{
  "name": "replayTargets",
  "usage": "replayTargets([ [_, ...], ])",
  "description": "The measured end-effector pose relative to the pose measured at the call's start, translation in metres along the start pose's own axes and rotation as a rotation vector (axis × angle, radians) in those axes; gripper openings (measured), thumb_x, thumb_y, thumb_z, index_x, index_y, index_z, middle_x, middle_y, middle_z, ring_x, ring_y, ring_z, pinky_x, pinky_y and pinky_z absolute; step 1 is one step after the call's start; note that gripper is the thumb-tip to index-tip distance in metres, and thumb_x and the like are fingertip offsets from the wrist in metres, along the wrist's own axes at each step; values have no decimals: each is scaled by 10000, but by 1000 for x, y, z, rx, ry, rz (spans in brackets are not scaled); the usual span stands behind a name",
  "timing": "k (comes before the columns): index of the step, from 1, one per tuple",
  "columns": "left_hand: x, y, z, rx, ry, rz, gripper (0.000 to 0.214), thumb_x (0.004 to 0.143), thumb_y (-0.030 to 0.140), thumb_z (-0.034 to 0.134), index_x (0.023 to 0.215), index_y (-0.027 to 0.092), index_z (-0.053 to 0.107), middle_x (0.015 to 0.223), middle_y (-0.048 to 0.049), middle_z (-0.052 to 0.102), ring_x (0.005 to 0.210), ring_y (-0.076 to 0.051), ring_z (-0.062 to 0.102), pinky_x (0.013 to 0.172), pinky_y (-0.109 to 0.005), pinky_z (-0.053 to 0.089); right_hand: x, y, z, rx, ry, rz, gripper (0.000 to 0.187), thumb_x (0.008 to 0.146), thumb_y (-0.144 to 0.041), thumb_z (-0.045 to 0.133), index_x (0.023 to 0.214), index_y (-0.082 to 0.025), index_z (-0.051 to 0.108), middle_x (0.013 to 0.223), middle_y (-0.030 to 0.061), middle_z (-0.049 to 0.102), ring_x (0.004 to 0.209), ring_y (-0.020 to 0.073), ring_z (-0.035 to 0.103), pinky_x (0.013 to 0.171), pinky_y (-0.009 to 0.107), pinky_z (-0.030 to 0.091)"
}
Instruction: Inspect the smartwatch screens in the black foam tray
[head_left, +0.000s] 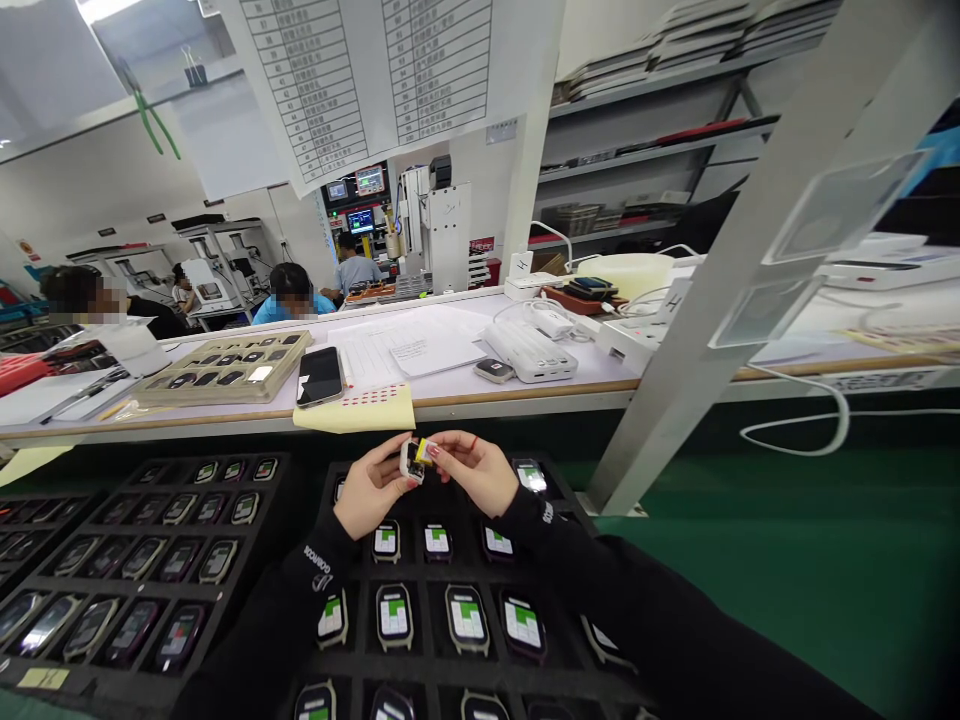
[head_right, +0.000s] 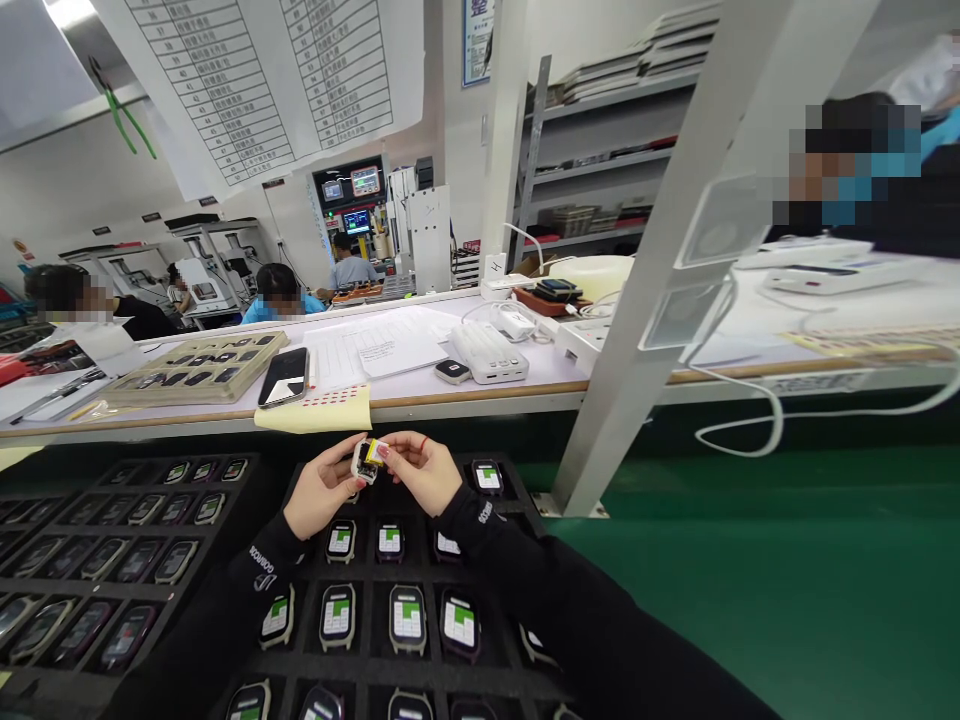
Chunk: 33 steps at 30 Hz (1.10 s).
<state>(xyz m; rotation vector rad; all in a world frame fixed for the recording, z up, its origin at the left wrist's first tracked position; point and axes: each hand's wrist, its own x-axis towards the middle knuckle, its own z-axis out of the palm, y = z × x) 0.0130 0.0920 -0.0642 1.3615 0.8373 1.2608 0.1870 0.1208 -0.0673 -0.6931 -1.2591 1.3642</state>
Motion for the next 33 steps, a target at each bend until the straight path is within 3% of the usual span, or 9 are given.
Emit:
replayTargets([
  [7,-1,4,1,-7,-6,-16,659,658,269,826,1256,159,571,1308,-158,579,1138,-273,606,973,-370,507,-4,4,4,-27,-15,26,517,606,-578,828,847,-143,685,744,64,657,632,156,586,487,229,483],
  [21,-4,6,1,11,-35,-20,674,664,285,825,1274,165,566,1272,-158,606,1152,-286,594,986,-376,496,-4,11,11,-47,49,-29,477,571,-562,847,744,-158,662,761,64,658,542,132,535,392,222,413],
  [28,-5,7,-1,27,-56,-40,680,669,267,820,1287,160,556,1274,-157,604,1141,-285,601,985,-380,493,-2,15,11,22,39,-7,538,523,-462,901,855,-173,591,717,-9,574,592,129,548,394,197,481],
  [33,-7,6,-3,16,-79,-47,664,658,243,826,1267,157,574,1238,-160,628,1109,-285,621,959,-390,510,-1,16,5,62,-45,77,574,540,-457,895,949,-153,629,695,-21,560,605,133,580,454,228,545],
])
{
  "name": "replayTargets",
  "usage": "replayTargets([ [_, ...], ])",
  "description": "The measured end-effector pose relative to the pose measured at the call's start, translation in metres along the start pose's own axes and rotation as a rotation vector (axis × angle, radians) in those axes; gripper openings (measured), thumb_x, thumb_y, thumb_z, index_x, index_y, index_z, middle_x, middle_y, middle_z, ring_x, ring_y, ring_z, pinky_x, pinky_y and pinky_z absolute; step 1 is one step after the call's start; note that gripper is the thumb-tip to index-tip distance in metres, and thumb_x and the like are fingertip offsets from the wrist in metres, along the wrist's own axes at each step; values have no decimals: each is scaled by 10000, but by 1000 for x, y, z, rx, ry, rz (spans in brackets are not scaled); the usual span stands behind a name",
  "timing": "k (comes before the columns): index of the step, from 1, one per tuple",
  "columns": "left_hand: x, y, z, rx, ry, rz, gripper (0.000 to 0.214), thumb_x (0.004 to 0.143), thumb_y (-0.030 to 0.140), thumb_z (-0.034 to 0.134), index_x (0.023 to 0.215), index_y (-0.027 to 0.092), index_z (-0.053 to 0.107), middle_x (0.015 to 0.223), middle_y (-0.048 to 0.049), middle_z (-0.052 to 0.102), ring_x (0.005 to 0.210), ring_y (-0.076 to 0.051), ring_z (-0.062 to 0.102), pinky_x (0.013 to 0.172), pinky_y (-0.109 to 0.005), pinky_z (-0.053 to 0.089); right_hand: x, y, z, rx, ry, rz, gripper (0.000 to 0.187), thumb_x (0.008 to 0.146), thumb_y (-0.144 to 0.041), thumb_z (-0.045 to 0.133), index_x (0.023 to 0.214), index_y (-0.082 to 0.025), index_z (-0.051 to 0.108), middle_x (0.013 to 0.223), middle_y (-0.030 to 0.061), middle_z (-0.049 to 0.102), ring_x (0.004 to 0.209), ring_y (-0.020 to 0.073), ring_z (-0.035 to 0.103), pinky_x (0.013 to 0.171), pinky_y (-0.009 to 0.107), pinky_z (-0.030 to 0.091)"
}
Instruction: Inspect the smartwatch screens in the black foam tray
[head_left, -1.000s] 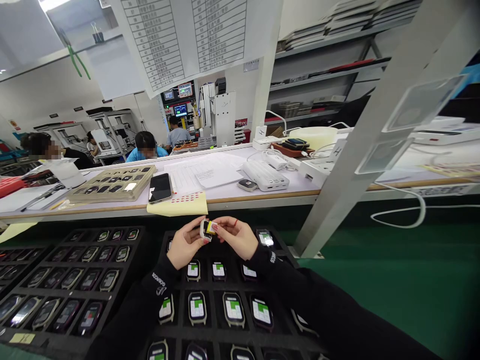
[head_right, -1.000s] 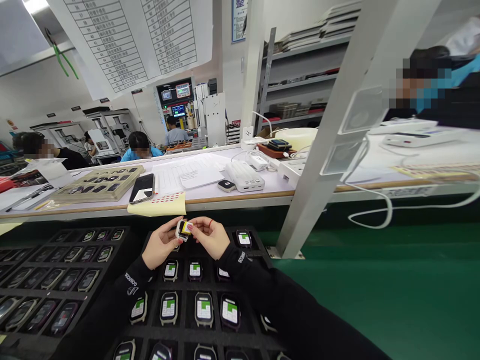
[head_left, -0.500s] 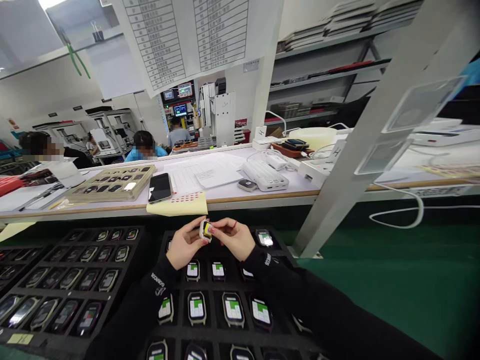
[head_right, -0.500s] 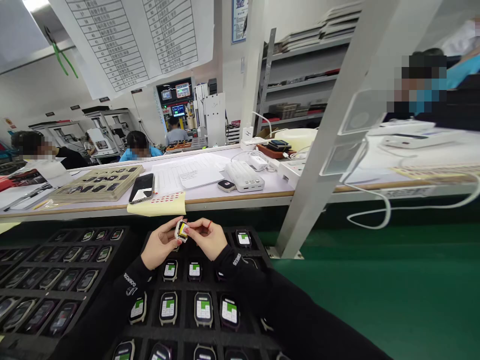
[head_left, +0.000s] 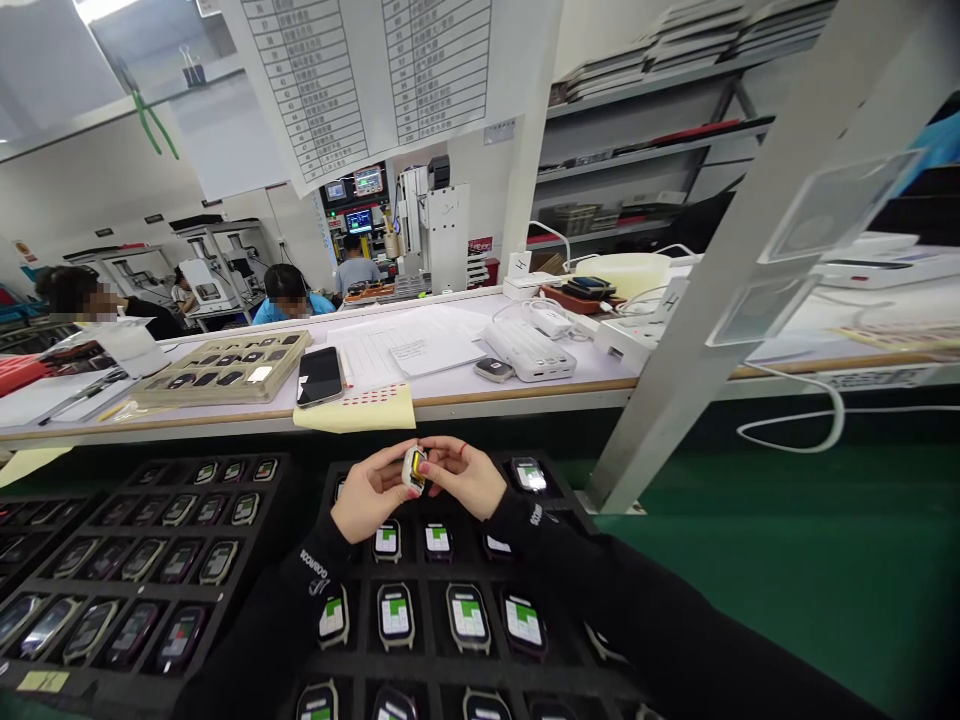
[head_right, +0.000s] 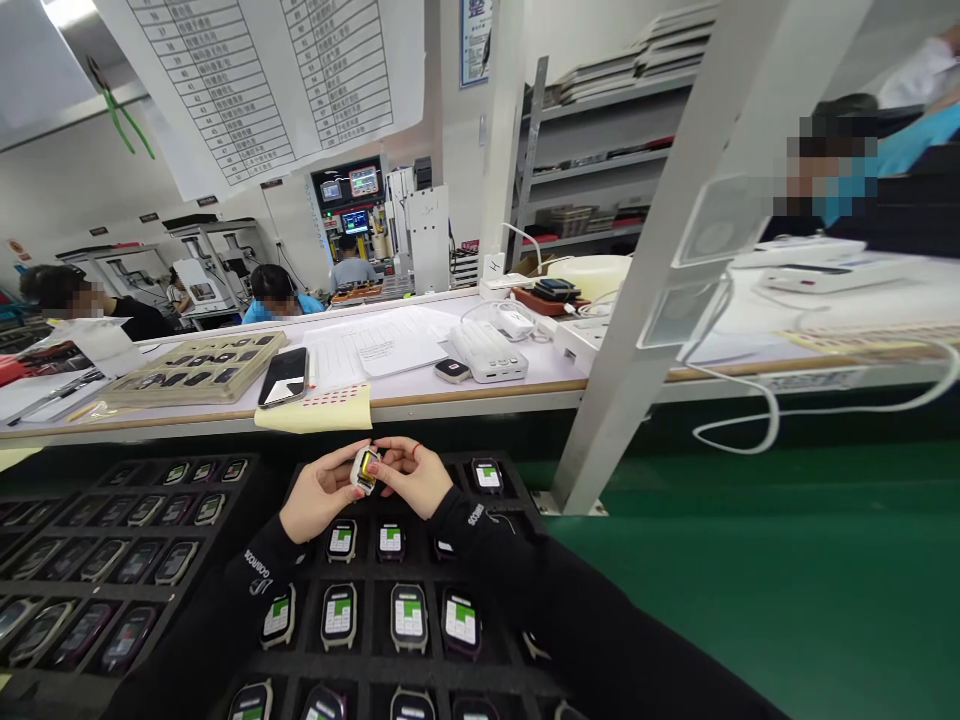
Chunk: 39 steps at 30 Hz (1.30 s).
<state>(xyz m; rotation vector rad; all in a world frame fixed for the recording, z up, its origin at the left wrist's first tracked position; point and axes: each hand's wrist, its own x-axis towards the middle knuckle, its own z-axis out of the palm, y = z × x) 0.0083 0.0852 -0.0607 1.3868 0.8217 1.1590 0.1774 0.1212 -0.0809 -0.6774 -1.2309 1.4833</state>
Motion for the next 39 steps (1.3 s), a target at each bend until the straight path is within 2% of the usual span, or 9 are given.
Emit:
replayTargets([
  [3,-1,0,0,8,-19,21,637,665,228,820,1255,165,587,1237,-160,628,1130,-290,608,963,-402,506,0,-1,-2,20,-51,41,601,546,-466,892,992,-142,653,713,-3,597,647,152,616,510,251,571],
  [8,-1,1,0,52,-61,58,593,706,227,791,1263,185,590,1291,-138,596,1205,-280,557,1052,-408,438,0,-2,-4,58,-114,95,589,518,-483,901,934,-135,670,864,73,681,765,208,666,581,290,582],
  [17,-1,-3,-5,91,-84,53,604,701,239,801,1267,203,592,1274,-119,612,1189,-270,568,1064,-408,425,-1,-3,-6,68,-130,109,541,505,-464,913,864,-130,685,838,66,702,758,186,666,680,303,574],
  [19,-1,-3,-5,102,-81,28,626,699,264,804,1279,194,580,1260,-129,620,1183,-275,572,1050,-408,437,1,0,-7,57,-127,119,555,500,-478,911,859,-123,682,831,70,700,735,181,664,644,287,572],
  [22,-1,0,-4,156,-46,28,634,716,307,787,1295,184,562,1276,-141,600,1137,-277,599,998,-399,480,4,5,-7,31,-111,133,570,524,-509,894,873,-117,672,719,49,676,629,156,635,492,227,529],
  [26,0,1,-1,306,9,112,567,758,301,737,1289,201,564,1241,-114,571,1040,-232,638,930,-359,525,6,7,-7,12,-131,148,596,537,-575,865,873,-120,677,675,36,653,556,135,598,428,210,504],
  [29,1,0,-1,547,68,214,525,771,257,708,1277,225,573,1175,-85,582,982,-199,643,913,-349,531,5,6,-6,24,-180,164,630,579,-694,776,818,-117,695,755,75,672,653,163,633,488,229,539],
  [33,2,-3,-2,845,114,335,536,784,240,691,1300,269,548,1152,-59,597,1043,-202,603,968,-364,494,3,5,-4,58,-215,194,637,631,-741,716,814,-131,701,822,100,683,774,202,650,597,273,572],
  [39,3,-8,-4,968,69,400,538,813,256,672,1329,255,516,1144,-73,570,1087,-212,573,968,-356,484,-3,9,3,136,-203,257,628,599,-728,754,826,-146,688,846,77,669,710,170,626,680,328,590],
])
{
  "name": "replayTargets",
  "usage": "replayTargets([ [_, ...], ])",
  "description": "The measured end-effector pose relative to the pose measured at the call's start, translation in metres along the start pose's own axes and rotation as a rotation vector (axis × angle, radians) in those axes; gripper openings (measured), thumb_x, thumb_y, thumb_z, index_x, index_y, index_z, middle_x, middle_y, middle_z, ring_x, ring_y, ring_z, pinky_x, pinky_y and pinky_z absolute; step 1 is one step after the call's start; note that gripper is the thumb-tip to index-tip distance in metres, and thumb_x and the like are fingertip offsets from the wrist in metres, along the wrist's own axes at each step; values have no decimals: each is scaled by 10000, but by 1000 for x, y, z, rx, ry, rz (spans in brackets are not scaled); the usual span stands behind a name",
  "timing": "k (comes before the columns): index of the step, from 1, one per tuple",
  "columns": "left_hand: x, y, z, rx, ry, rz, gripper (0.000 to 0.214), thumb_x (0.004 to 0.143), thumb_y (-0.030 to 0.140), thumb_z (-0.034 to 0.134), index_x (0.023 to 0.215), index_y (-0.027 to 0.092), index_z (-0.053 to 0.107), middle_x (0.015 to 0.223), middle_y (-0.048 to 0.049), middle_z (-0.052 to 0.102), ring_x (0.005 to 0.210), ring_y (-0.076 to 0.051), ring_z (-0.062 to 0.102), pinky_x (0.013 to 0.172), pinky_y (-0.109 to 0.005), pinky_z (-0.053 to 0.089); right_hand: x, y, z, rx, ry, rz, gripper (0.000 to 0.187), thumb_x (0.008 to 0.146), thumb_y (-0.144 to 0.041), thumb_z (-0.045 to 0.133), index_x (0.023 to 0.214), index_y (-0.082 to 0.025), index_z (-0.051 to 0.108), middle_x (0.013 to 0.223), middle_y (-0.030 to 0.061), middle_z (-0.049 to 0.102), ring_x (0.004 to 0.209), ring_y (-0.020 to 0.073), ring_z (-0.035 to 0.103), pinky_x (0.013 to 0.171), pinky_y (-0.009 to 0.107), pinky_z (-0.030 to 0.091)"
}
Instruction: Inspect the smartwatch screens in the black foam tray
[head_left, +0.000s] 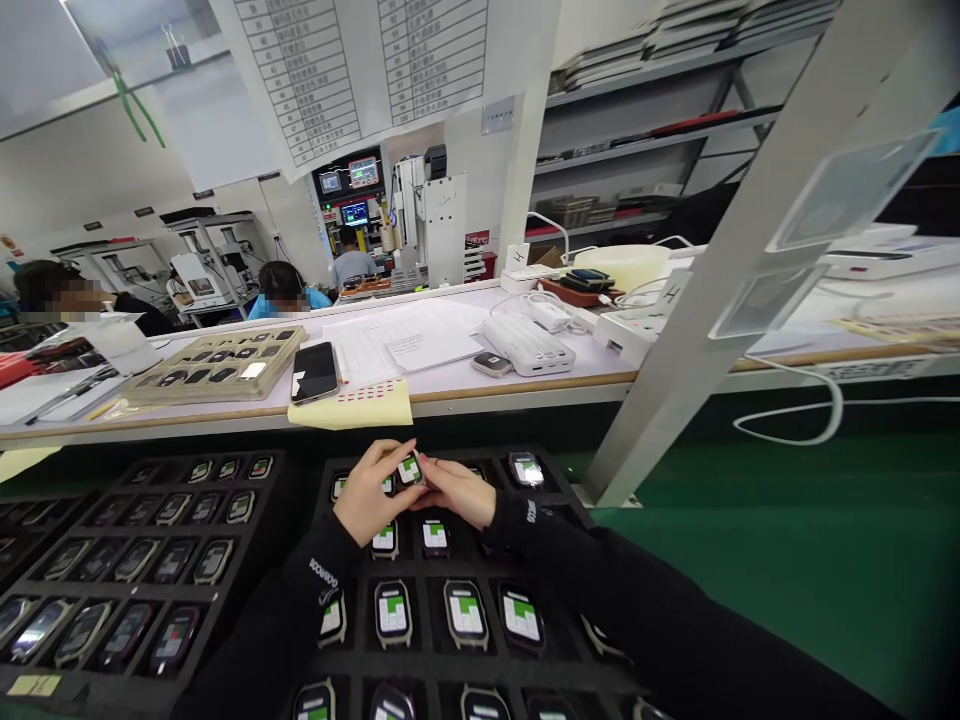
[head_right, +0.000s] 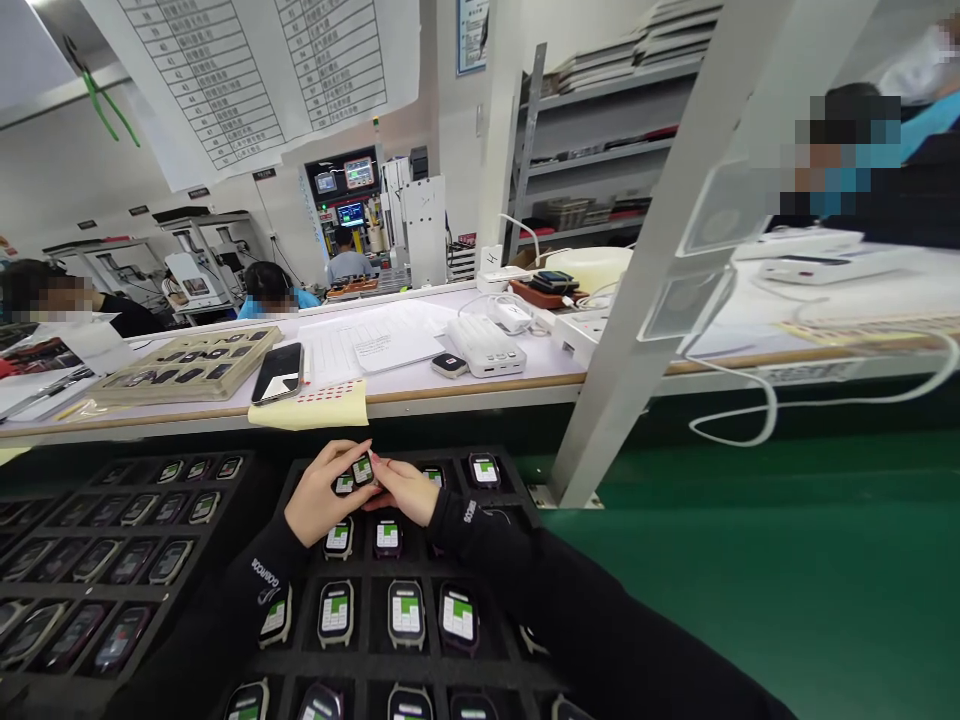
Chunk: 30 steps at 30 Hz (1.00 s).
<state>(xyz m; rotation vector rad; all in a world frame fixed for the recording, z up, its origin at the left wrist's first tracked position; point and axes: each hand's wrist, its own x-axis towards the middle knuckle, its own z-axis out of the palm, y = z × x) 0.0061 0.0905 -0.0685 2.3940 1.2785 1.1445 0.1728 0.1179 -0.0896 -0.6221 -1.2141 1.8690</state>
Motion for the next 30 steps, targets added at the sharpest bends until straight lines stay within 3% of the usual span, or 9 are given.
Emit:
replayTargets([
  [9,-4,9,1,81,-4,59,553,841,272,647,1365,260,468,1174,-83,593,1099,-231,576,966,-378,484,-3,-5,3,-55,66,-23,582,594,-696,772,739,-140,678,700,22,614,651,149,592,678,304,562],
  [15,-4,9,2,90,-22,61,554,843,312,645,1367,269,470,1188,-81,597,1099,-233,578,968,-370,477,-3,-6,3,-115,60,-24,632,575,-739,747,790,-147,690,697,22,620,620,160,595,634,307,549],
  [22,-5,9,0,79,-24,102,557,836,374,654,1358,275,487,1175,-83,615,1073,-236,591,951,-372,483,-3,-5,1,-148,82,-45,609,595,-745,732,657,-147,631,620,4,581,577,134,550,581,256,508],
  [30,-6,9,2,49,-19,49,543,816,284,669,1332,236,506,1172,-86,594,1088,-228,575,971,-363,475,-5,-7,4,-99,35,-3,634,608,-739,733,834,-152,655,731,33,624,652,166,597,589,289,545],
])
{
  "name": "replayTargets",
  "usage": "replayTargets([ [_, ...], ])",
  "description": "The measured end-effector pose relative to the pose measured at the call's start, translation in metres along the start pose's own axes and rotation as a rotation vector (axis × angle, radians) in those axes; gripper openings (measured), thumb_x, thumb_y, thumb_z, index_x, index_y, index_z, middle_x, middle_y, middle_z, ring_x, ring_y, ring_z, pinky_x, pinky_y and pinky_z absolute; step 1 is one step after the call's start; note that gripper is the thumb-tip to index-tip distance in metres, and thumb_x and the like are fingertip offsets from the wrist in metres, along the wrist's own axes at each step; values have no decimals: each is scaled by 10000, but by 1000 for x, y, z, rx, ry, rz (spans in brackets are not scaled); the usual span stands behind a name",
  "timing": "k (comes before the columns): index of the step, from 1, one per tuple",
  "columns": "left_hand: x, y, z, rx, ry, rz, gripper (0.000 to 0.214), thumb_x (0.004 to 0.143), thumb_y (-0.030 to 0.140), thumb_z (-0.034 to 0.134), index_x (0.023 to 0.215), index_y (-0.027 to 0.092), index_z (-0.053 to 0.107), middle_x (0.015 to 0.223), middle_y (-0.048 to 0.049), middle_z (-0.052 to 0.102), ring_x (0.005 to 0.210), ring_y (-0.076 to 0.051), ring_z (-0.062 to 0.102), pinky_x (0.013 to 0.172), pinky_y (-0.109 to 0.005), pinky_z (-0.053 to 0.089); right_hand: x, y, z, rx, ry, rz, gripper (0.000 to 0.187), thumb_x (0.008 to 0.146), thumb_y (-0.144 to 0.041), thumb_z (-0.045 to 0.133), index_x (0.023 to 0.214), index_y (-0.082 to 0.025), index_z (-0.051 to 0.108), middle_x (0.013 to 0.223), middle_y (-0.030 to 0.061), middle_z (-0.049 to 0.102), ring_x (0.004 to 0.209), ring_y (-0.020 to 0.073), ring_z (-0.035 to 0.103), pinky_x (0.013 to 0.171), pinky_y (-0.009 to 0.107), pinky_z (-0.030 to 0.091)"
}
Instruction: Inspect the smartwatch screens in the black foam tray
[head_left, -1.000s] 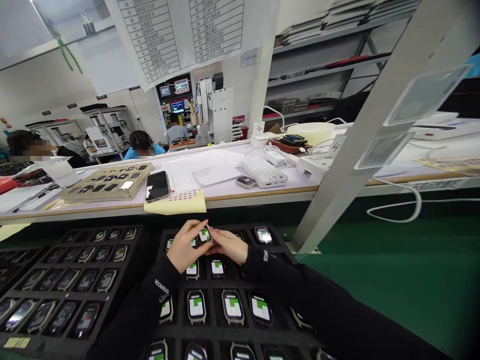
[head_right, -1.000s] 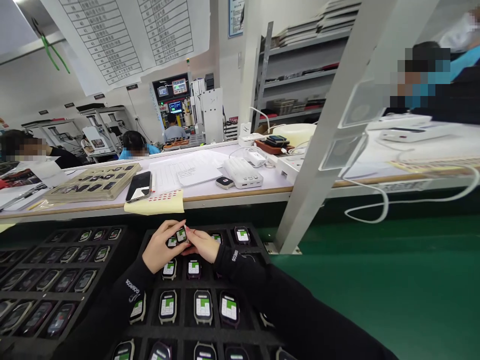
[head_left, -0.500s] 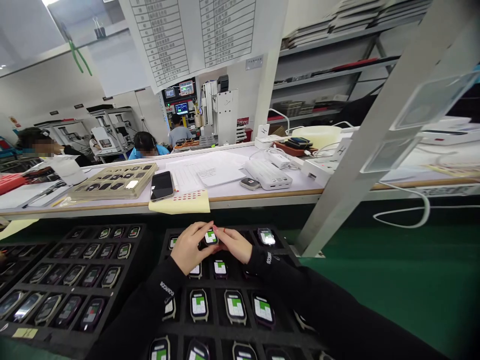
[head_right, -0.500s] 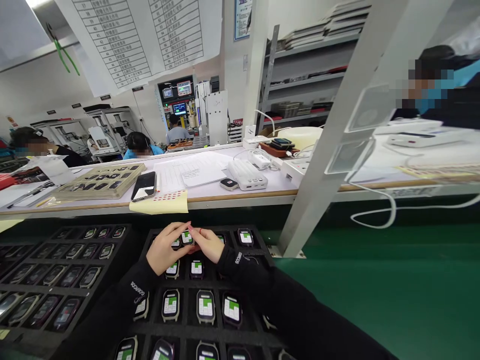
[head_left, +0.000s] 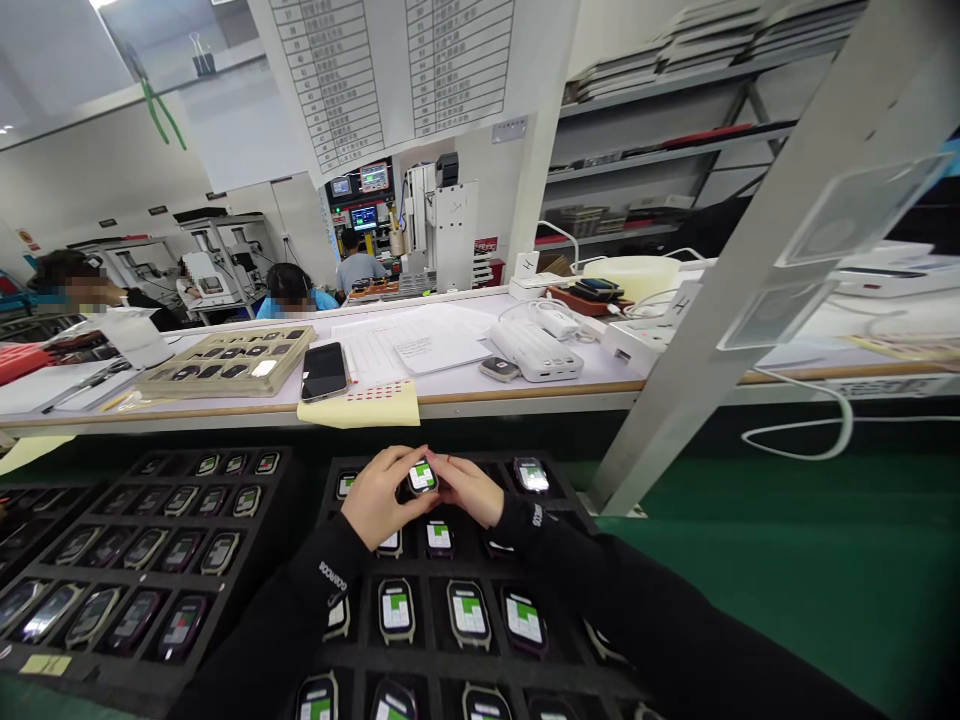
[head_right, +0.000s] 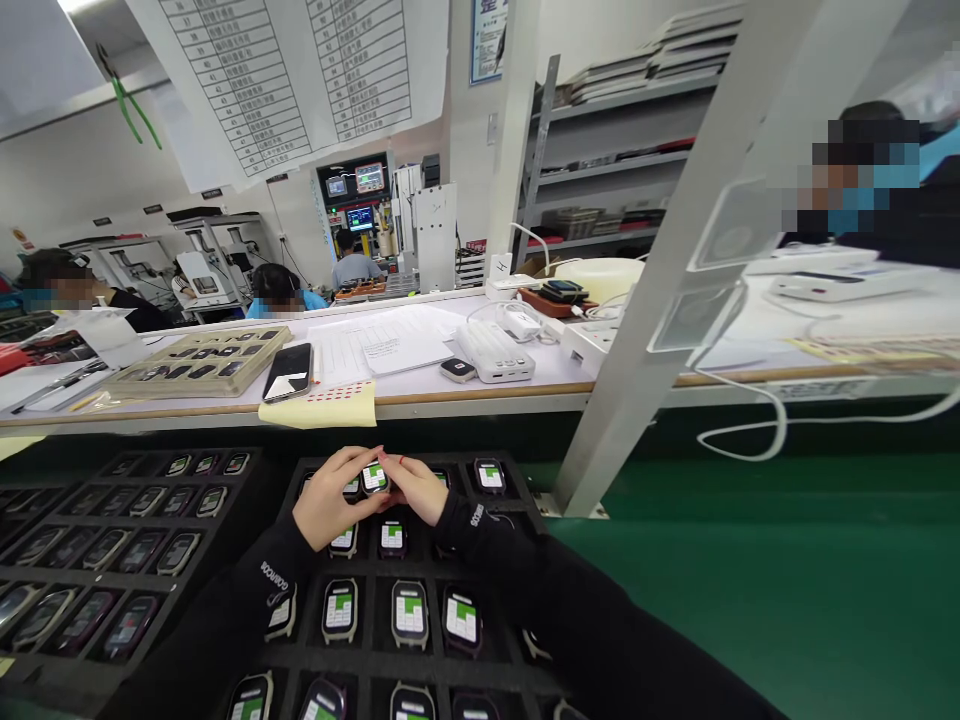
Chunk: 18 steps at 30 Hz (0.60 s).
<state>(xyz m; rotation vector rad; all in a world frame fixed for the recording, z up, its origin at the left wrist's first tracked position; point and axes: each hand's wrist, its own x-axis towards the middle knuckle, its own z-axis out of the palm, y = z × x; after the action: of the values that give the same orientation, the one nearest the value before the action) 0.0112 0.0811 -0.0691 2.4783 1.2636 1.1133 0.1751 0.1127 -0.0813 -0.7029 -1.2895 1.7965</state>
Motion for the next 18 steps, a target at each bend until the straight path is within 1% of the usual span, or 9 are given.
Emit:
replayTargets([
  [5,1,3,1,51,6,5,511,797,292,697,1276,226,531,1141,-74,598,1057,-217,581,934,-354,491,0,0,-1,-12,-43,-6,549,579,-558,848,872,-141,643,765,20,626,650,150,598,587,268,535],
  [10,2,7,-3,102,-9,21,552,739,161,729,1252,223,536,1130,-58,615,1032,-216,584,912,-366,500,1,2,-1,-34,-57,-36,502,570,-421,876,900,-126,638,768,24,634,652,151,588,563,256,512],
  [13,2,7,-3,120,-6,36,543,748,170,720,1256,212,532,1132,-60,617,1031,-215,584,910,-368,501,1,1,-2,-29,-69,-38,467,593,-391,857,905,-126,633,773,27,631,647,153,585,556,257,507],
  [16,1,6,-2,132,5,51,488,793,224,686,1256,203,531,1141,-67,615,1040,-214,581,916,-368,498,1,1,-4,-2,-82,-15,414,643,-414,804,885,-131,622,784,32,625,642,150,588,559,260,513],
  [18,1,5,-1,135,7,56,486,799,238,679,1259,203,529,1153,-70,611,1053,-218,577,928,-372,494,0,0,-5,16,-85,0,395,657,-428,777,866,-136,611,777,30,622,634,143,588,554,251,513],
])
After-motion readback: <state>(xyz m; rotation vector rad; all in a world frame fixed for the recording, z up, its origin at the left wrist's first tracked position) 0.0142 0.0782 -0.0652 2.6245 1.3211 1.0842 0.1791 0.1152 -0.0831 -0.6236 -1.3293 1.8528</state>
